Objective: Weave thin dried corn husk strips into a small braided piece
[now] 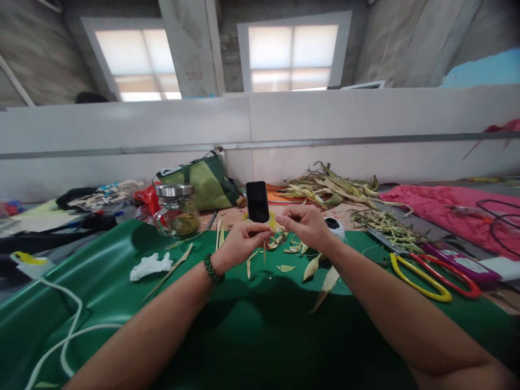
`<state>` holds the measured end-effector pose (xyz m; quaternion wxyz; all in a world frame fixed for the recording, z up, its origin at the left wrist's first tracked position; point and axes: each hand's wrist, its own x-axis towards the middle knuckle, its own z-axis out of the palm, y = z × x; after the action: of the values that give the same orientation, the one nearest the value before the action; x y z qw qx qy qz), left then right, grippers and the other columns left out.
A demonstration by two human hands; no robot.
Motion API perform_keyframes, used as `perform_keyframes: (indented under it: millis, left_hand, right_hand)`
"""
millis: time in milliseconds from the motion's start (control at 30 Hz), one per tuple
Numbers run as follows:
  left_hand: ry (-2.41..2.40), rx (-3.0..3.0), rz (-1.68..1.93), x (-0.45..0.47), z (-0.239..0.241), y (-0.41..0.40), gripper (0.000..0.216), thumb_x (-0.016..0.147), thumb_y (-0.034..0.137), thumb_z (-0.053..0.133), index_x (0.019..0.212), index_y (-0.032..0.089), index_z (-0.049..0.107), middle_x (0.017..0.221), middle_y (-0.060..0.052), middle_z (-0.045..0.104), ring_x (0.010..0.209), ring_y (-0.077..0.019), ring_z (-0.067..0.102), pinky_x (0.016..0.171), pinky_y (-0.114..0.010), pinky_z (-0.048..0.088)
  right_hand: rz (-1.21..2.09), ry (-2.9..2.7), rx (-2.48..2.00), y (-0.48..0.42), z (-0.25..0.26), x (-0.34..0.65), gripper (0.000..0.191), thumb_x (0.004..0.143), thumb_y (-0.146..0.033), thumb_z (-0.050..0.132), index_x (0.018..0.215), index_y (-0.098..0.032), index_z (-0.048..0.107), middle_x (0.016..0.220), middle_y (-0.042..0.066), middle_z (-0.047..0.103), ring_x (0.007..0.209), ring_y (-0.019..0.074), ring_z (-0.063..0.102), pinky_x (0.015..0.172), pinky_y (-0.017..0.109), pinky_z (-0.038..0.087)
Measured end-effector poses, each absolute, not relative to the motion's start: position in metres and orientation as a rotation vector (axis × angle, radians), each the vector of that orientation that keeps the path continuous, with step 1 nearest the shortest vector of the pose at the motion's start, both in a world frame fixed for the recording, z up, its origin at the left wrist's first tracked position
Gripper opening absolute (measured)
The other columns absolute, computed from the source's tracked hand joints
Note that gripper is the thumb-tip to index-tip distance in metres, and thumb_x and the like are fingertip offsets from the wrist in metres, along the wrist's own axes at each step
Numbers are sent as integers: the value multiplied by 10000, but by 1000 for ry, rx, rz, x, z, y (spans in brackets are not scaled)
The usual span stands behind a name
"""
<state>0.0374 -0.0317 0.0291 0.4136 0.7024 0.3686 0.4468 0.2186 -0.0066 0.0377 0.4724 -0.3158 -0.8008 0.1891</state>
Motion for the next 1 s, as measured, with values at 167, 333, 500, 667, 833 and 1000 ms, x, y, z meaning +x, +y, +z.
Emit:
perform_keyframes:
  millis: [167,333,500,667,833,1000]
  left_hand:
    - [921,1693,1164,36,30,-29,318,639,424,761,767,142,685,614,-12,649,539,-126,595,543,-236,488]
    - [883,1529,1198,33,33,-28,428,617,526,756,779,142,658,603,17,615,547,-103,598,573,-221,501]
    - [818,1350,1143,31,34,-30,511,608,587,737,823,124,707,677,-38,676,607,-118,623,645,-247,529]
    - [795,1393,1154,28,33,-29,390,600,404,801,876,139,722,761,-39,711,661,-125,645,675,-242,534]
    - [831,1521,1103,28,34,-28,285,621,351,784,801,140,717,748,-42,723,634,-123,646,641,-237,530]
    - [883,1693,1151,26,37,-27,195,634,286,775,747,135,723,630,-18,693,575,-117,625,593,-218,512]
  right_hand:
    - [802,-1959,-802,1,41,222,448,773,-573,569,602,-159,549,518,-21,512,474,79,425,461,212,329]
    - [992,-2068,-808,-3,39,217,434,762,-567,589,679,-142,617,583,6,582,513,90,505,473,204,378]
    - [822,-2140,-667,-11,39,213,325,819,-416,572,652,-147,645,569,10,587,531,96,504,494,211,380]
    - [687,-2190,-684,-15,38,212,302,837,-394,565,782,-140,718,667,44,666,572,115,542,500,219,379]
    - [622,-2251,-635,-18,37,210,286,847,-329,528,769,-133,720,657,36,659,557,104,524,493,212,367]
    - [957,-2188,-690,-20,41,213,254,790,-318,535,632,-144,633,517,-22,514,462,72,432,435,198,329]
